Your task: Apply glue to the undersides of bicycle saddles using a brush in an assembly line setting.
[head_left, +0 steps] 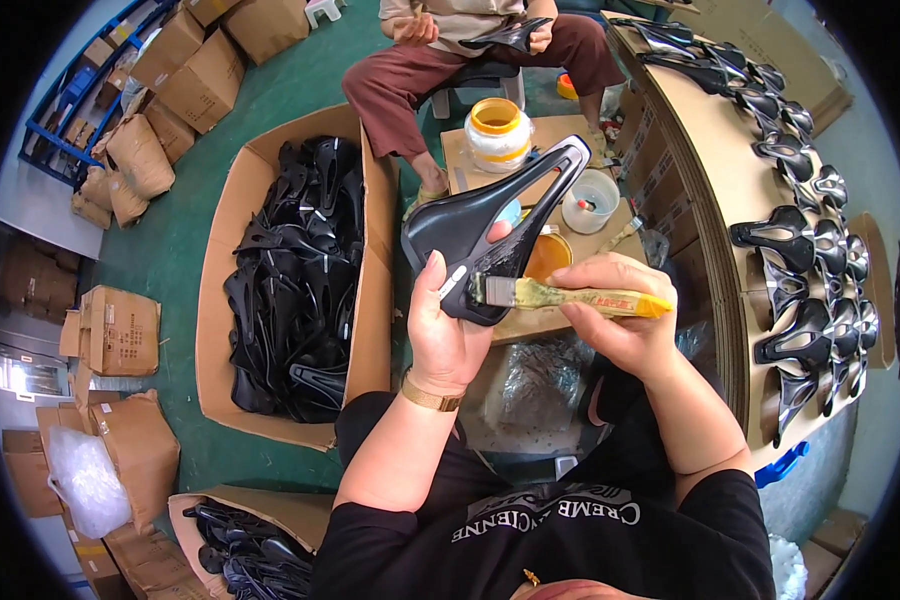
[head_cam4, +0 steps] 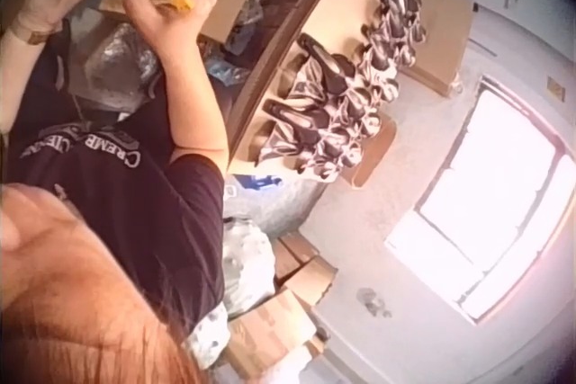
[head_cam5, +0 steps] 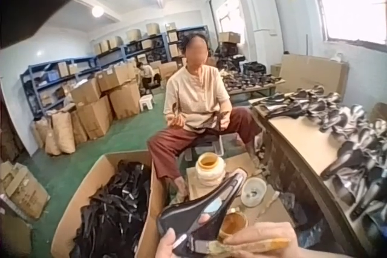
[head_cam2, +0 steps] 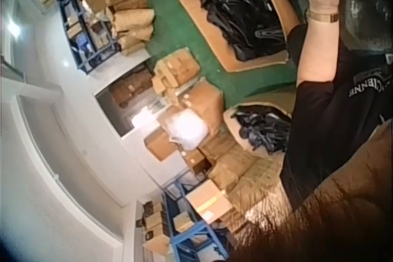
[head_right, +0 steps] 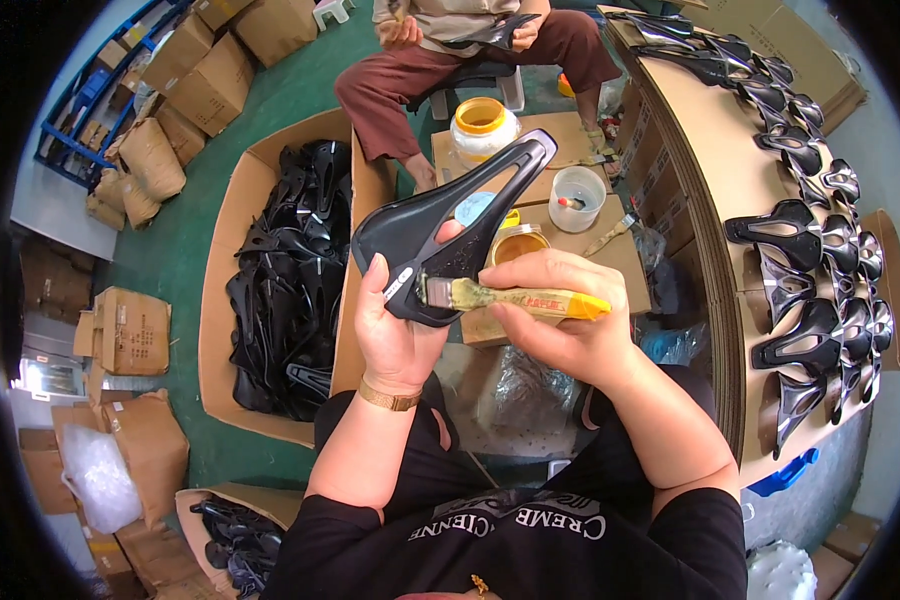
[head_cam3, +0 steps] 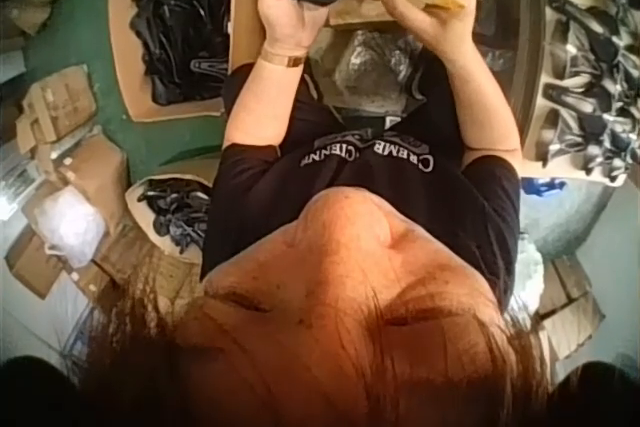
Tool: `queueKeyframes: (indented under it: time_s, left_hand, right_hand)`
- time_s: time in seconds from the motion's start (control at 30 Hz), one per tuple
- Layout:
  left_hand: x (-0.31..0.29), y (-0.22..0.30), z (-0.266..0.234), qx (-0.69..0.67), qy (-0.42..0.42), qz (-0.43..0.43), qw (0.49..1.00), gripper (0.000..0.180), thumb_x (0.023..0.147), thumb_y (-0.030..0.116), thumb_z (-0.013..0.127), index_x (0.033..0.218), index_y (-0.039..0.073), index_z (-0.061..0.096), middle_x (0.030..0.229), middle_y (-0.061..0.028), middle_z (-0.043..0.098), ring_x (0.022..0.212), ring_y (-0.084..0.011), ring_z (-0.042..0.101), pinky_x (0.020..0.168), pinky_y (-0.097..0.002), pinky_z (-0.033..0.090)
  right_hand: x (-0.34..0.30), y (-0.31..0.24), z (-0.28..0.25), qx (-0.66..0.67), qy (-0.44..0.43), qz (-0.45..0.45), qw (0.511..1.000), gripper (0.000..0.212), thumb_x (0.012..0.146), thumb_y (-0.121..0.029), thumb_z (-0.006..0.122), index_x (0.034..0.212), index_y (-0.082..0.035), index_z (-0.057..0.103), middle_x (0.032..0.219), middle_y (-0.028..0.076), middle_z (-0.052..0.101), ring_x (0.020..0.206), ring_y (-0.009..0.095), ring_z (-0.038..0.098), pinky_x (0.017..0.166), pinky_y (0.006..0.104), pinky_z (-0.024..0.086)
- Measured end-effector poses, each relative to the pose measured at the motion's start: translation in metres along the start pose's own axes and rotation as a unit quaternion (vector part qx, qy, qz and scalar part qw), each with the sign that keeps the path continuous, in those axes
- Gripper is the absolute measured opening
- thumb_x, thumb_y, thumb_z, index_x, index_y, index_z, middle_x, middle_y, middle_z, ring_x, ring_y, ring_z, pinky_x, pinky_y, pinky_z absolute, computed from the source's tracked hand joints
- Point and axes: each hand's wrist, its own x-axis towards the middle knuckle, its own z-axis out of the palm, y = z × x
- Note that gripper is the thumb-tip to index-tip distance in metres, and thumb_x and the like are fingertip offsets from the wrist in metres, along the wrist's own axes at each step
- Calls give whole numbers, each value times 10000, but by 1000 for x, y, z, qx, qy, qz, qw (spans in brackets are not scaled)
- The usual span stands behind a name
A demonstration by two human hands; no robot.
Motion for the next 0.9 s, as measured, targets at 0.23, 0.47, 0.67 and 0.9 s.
queueKeyframes:
  time_s: [0.23,0.47,0.67,0.9]
  left_hand:
    - [4,6,0,-58,-9,-31,998,564,975,389,369,1348,-34,390,1302,-225,516,1231,-326,489,1072,-448,352]
    - [9,12,-7,-92,-1,-59,994,595,988,448,323,1329,-32,406,1275,-258,525,1211,-356,502,1047,-477,382]
    - [10,11,-3,-46,12,-57,997,747,953,619,208,1328,3,404,1217,-231,570,1153,-338,549,1002,-468,428]
    - [9,7,-5,-1,-21,-90,996,803,922,677,152,1323,25,398,1130,-216,615,1079,-315,597,956,-437,470]
  right_hand:
    - [1,4,-11,81,-32,92,992,219,754,10,675,973,19,667,953,97,682,869,145,646,795,278,508]
    - [3,4,-12,81,-60,95,990,195,731,-22,670,922,18,671,906,120,686,864,201,654,803,315,508]
    - [3,7,-19,68,-41,79,994,215,734,7,658,948,31,671,916,113,686,861,174,653,800,291,506]
    - [-4,4,-6,141,39,164,976,180,809,-36,697,974,25,658,958,95,677,879,139,629,812,275,503]
